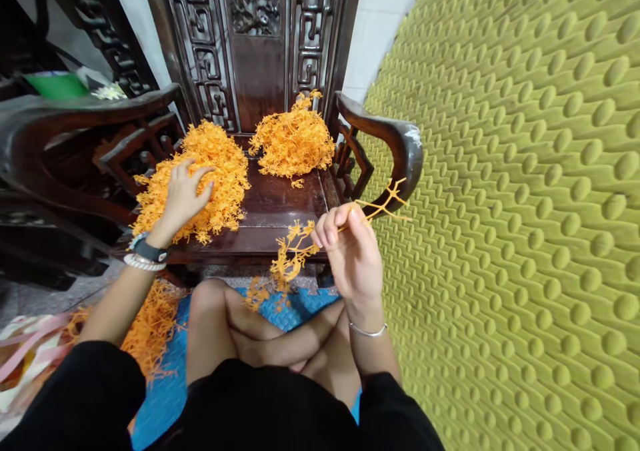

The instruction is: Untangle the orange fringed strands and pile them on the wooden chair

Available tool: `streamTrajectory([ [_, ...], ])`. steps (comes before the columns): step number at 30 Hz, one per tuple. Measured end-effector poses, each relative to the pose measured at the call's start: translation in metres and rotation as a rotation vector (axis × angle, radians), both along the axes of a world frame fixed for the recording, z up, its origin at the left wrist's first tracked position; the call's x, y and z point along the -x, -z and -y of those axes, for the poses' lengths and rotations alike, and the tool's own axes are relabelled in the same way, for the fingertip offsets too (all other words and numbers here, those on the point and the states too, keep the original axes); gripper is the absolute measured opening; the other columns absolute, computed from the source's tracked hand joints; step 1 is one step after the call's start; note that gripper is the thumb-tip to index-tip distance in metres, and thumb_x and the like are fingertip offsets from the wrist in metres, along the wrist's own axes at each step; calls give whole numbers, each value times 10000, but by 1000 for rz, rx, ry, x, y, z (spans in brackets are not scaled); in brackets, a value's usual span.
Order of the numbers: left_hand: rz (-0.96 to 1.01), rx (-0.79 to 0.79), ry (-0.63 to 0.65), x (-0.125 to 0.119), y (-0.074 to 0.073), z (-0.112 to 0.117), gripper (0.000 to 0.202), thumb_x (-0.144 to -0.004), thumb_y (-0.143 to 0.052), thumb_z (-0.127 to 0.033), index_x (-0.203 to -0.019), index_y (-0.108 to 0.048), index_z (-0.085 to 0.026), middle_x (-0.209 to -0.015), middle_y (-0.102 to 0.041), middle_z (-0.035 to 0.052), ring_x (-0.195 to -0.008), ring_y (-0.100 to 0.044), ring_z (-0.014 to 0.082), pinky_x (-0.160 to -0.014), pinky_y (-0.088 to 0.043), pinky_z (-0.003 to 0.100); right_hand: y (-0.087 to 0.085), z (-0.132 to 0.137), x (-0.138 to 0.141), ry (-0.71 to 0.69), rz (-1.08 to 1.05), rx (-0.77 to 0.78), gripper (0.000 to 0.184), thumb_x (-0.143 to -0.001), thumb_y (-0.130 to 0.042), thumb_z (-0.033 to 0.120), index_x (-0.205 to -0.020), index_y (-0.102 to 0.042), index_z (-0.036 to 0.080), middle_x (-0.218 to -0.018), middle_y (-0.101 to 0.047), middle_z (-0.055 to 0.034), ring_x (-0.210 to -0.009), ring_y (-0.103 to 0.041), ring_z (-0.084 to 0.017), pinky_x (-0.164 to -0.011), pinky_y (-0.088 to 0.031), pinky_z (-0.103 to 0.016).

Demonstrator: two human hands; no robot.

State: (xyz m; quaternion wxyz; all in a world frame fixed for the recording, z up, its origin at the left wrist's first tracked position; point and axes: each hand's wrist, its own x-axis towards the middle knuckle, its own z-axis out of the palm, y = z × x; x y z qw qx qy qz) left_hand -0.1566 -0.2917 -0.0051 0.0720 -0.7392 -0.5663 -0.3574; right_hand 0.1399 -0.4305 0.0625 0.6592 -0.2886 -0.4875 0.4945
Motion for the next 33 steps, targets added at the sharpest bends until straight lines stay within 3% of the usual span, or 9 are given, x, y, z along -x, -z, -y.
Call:
streamTrajectory([
  [3, 178, 85, 278, -32, 12, 42, 296, -952, -429, -338, -1076, -641, -173, -1172, -613, 73, -1132, -527, 221, -1017, -391, 385, -10, 1, -4, -16, -56, -45, 240, -918, -525, 353, -716, -484, 231, -590, -283, 46, -516, -284, -123, -510, -326, -260],
  [6, 358, 460, 574, -69, 52, 89, 306, -946, -423, -367, -916, -664, -181, -832, -699, 37, -793, -642, 176, -776, -493, 296, -17, 5, -8, 12, -88, -110, 221, -929, -524, 312, -726, -519, 227, -574, -289, 43, -509, -298, -118, -514, -332, -256],
  [8, 427, 610, 598, -92, 83, 112, 312, -924, -459, -388, -822, -661, -174, -764, -696, 48, -739, -643, 186, -741, -492, 297, -18, 7, -11, 39, -84, -124, 212, -931, -525, 305, -733, -527, 229, -560, -304, 42, -501, -315, -115, -509, -333, -255],
  [11, 533, 603, 564, -116, 109, 132, 340, -940, -409, -413, -998, -631, -163, -1012, -690, 109, -955, -636, 220, -860, -482, 331, -10, 10, -10, 19, -42, -53, 196, -916, -543, 342, -752, -514, 239, -547, -339, 50, -480, -339, -112, -493, -329, -258],
  [14, 747, 415, 595, -129, 97, 142, 504, -940, -349, -515, -1292, -467, -174, -1343, -515, 151, -1261, -468, 256, -1056, -371, 406, 9, 11, 2, -94, 16, 83, 197, -903, -538, 398, -785, -492, 248, -534, -395, 60, -458, -365, -113, -477, -326, -259],
  [17, 898, 389, 756, -139, 68, 153, 663, -871, -447, -612, -1396, -350, -218, -1435, -418, 125, -1323, -388, 281, -1111, -309, 440, 30, 12, 18, -265, -12, 198, 182, -915, -503, 391, -823, -489, 234, -525, -447, 65, -439, -376, -104, -473, -332, -247],
  [23, 698, 1000, 1007, -136, 49, 178, 328, -925, -448, -449, -881, -628, -179, -839, -641, 42, -774, -589, 176, -729, -475, 303, 49, 32, 17, -551, 36, 408, 315, -929, -501, 409, -698, -464, 198, -449, -277, 116, -390, -190, -67, -462, -318, -227],
  [27, 464, 1022, 950, -104, 45, 186, 362, -930, -445, -448, -731, -573, -174, -658, -546, -2, -620, -492, 131, -592, -375, 264, 55, 50, 2, -576, 1, 493, 352, -931, -519, 393, -657, -419, 198, -471, -221, 126, -416, -159, -61, -522, -342, -241],
  [33, 379, 1061, 935, -69, 39, 198, 370, -912, -484, -395, -629, -521, -159, -583, -454, -23, -572, -404, 104, -555, -317, 247, 53, 66, -6, -565, -9, 537, 382, -925, -525, 430, -643, -396, 205, -475, -191, 119, -404, -122, -61, -402, -164, -207],
])
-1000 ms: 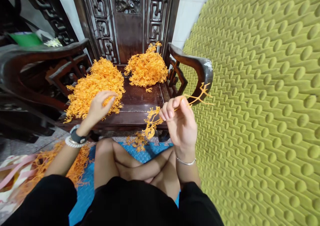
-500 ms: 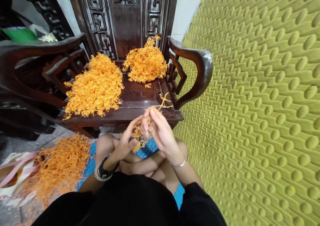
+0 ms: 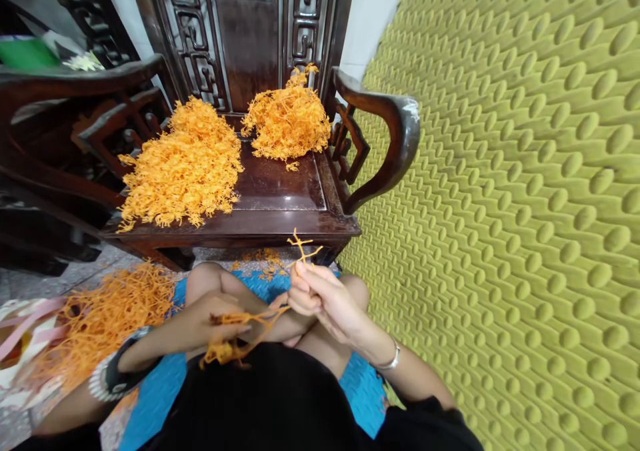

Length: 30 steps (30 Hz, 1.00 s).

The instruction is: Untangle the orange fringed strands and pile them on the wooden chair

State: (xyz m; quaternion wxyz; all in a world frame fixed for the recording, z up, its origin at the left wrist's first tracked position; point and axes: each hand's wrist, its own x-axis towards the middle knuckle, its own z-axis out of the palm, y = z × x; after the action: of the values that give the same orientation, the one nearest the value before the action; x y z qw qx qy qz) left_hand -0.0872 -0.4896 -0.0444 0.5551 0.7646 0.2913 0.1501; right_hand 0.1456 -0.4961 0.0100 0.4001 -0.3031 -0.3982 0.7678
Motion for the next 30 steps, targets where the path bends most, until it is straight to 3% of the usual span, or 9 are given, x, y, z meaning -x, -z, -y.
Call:
streamTrajectory([
  [3, 10, -61, 33, 5, -1, 11, 367, -890, -512, -320, -560, -454, -168, -564, -439, -21, -595, -407, 115, -597, -330, 265, -6, 8, -1, -49, 57, 2, 394, -926, -502, 475, -648, -398, 215, -464, -196, 124, -396, -139, -66, -413, -268, -209],
  [6, -7, 57, 27, 10, -4, 21, 344, -878, -530, -316, -577, -436, -176, -565, -445, -24, -558, -385, 111, -545, -306, 269, -11, 15, -1, -44, 47, -9, 373, -936, -493, 449, -657, -401, 218, -460, -194, 132, -397, -126, -65, -490, -410, -249],
  [9, -25, 166, 16, 15, -11, 30, 357, -889, -519, -318, -584, -405, -171, -544, -373, -42, -512, -295, 91, -485, -238, 264, -16, 22, -1, -31, 16, -34, 355, -955, -471, 397, -657, -404, 215, -459, -185, 136, -399, -103, -62, -541, -467, -283],
  [15, -64, 193, 27, 20, -24, 45, 358, -927, -467, -339, -622, -395, -167, -581, -337, -44, -545, -292, 88, -511, -232, 259, -29, 34, -3, -38, 5, -63, 351, -974, -448, 351, -657, -430, 202, -454, -198, 130, -381, -137, -59, -527, -453, -259],
  [21, -57, 178, 12, 22, -30, 59, 312, -926, -467, -309, -652, -472, -158, -591, -477, -34, -555, -417, 84, -531, -304, 232, -38, 44, -10, -12, 27, 30, 357, -982, -438, 320, -649, -429, 194, -488, -186, 110, -413, -160, -65, -483, -331, -228],
  [24, -81, 152, -1, 25, -29, 65, 280, -914, -475, -258, -654, -486, -155, -589, -478, -41, -545, -405, 74, -515, -289, 224, -39, 49, -15, 1, 8, 41, 364, -985, -425, 321, -645, -435, 192, -496, -199, 98, -432, -191, -74, -481, -292, -234],
  [30, -123, 146, -15, 27, -29, 62, 345, -925, -483, -396, -679, -483, -155, -599, -436, -42, -548, -371, 74, -494, -278, 217, -35, 51, -14, 11, -25, 14, 366, -967, -469, 344, -637, -465, 186, -486, -197, 93, -442, -208, -76, -495, -286, -244],
])
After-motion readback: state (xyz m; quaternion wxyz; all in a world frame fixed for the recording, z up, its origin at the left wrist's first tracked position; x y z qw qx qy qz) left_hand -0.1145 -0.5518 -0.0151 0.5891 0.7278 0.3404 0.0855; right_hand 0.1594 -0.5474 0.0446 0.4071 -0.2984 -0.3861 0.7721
